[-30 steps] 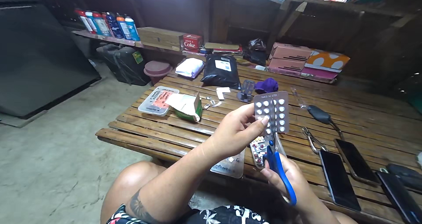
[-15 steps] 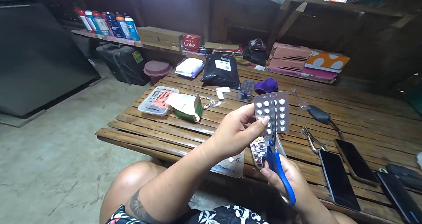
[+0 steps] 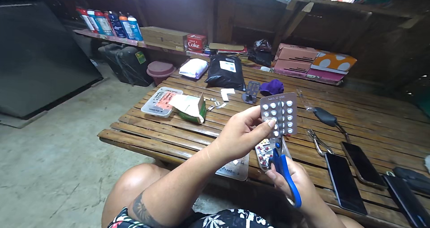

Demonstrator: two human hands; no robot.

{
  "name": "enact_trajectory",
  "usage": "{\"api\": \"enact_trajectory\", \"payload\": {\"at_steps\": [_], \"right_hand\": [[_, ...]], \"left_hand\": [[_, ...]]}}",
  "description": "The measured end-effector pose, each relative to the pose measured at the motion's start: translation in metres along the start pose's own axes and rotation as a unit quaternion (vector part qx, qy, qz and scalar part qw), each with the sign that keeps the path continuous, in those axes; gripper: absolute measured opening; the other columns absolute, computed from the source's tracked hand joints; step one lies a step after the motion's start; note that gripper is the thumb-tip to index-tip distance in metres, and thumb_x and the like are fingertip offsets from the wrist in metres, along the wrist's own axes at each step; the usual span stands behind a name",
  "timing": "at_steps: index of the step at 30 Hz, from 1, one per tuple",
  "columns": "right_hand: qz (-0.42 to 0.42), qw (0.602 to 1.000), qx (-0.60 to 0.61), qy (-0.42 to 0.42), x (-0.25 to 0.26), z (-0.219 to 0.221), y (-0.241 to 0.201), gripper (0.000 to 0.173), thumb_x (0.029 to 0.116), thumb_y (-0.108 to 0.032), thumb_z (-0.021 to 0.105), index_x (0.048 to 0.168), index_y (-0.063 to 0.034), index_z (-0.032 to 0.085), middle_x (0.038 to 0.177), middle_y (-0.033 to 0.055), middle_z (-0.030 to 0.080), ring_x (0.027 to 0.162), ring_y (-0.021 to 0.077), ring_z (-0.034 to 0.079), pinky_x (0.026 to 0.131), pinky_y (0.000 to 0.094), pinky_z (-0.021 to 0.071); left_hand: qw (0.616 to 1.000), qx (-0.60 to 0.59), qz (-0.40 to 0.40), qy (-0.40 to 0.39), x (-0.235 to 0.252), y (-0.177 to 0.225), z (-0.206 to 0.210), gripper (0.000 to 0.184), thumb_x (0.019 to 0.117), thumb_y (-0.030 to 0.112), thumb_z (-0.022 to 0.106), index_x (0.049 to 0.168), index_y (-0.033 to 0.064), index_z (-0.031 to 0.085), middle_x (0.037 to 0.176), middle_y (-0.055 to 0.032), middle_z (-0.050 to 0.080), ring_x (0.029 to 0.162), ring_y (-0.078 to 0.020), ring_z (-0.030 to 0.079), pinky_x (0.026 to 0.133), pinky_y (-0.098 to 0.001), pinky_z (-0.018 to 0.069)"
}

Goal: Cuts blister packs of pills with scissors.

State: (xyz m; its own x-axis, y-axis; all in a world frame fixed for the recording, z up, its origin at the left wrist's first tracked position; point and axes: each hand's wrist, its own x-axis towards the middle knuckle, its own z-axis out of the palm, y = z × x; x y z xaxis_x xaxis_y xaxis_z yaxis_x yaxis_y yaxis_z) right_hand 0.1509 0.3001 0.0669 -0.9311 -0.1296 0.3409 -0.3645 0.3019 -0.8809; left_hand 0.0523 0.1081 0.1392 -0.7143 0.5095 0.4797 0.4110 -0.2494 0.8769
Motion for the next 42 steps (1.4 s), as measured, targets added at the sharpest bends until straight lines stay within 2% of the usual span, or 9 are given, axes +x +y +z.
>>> {"api": "enact_trajectory", "payload": {"at_steps": [7,12,18,26,31,42], "right_hand": [[0.003,1.000,-0.009,0.000,0.0007,-0.0015,0.0005,0.032,0.0954,-0.049,0.067,0.089,-0.0182,0.061,0.068,-0.0113,0.054,0.057,-0.0064,0.050,0.051,0.0111,0.0423],[0.018,1.000,0.004,-0.005,0.0006,-0.0001,0.0007,0.032,0.0952,-0.050,0.068,0.088,-0.0187,0.061,0.068,-0.0113,0.054,0.055,-0.0059,0.049,0.049,0.0117,0.0409],[0.031,0.999,0.009,-0.001,0.0009,0.0018,0.0018,0.034,0.0937,-0.051,0.069,0.089,-0.0183,0.062,0.068,-0.0106,0.054,0.055,-0.0048,0.049,0.050,0.0119,0.0415],[0.028,0.999,0.019,-0.004,0.0025,0.0025,0.0017,0.036,0.0933,-0.053,0.068,0.093,-0.0174,0.062,0.072,-0.0105,0.058,0.060,-0.0050,0.053,0.053,0.0117,0.0446],[0.023,0.999,0.027,-0.007,0.0025,0.0024,0.0020,0.039,0.0929,-0.056,0.067,0.095,-0.0173,0.061,0.075,-0.0110,0.059,0.062,-0.0053,0.054,0.055,0.0117,0.0463],[0.011,1.000,0.023,-0.004,0.0009,0.0042,0.0021,0.035,0.0964,-0.053,0.065,0.093,-0.0177,0.060,0.071,-0.0110,0.055,0.060,-0.0053,0.052,0.054,0.0119,0.0448]], "left_hand": [[1.000,-0.004,-0.015,-0.009,0.0006,0.0009,-0.0041,0.020,0.1019,0.011,0.053,0.117,0.0016,0.064,0.093,-0.0005,0.072,0.083,-0.0045,0.069,0.078,-0.0242,0.0593],[1.000,0.001,0.015,0.005,0.0005,-0.0019,-0.0019,0.018,0.1030,0.007,0.051,0.113,0.0011,0.064,0.092,-0.0002,0.070,0.082,-0.0042,0.069,0.078,-0.0246,0.0598],[1.000,0.011,0.027,-0.007,0.0015,-0.0017,-0.0029,0.018,0.1037,0.007,0.050,0.115,0.0000,0.063,0.093,-0.0012,0.070,0.083,-0.0048,0.069,0.079,-0.0248,0.0597],[1.000,0.009,-0.007,-0.022,0.0011,-0.0019,-0.0012,0.017,0.1041,0.009,0.051,0.113,0.0007,0.064,0.093,-0.0007,0.070,0.083,-0.0038,0.068,0.080,-0.0240,0.0593],[0.999,0.004,-0.002,-0.035,0.0014,-0.0050,0.0004,0.018,0.1044,0.009,0.050,0.114,0.0002,0.063,0.092,-0.0002,0.070,0.083,-0.0028,0.068,0.079,-0.0232,0.0587],[0.999,0.003,-0.007,-0.034,0.0014,-0.0061,0.0016,0.019,0.1044,0.009,0.050,0.115,0.0001,0.063,0.093,-0.0003,0.070,0.082,-0.0029,0.068,0.078,-0.0232,0.0590]]}}
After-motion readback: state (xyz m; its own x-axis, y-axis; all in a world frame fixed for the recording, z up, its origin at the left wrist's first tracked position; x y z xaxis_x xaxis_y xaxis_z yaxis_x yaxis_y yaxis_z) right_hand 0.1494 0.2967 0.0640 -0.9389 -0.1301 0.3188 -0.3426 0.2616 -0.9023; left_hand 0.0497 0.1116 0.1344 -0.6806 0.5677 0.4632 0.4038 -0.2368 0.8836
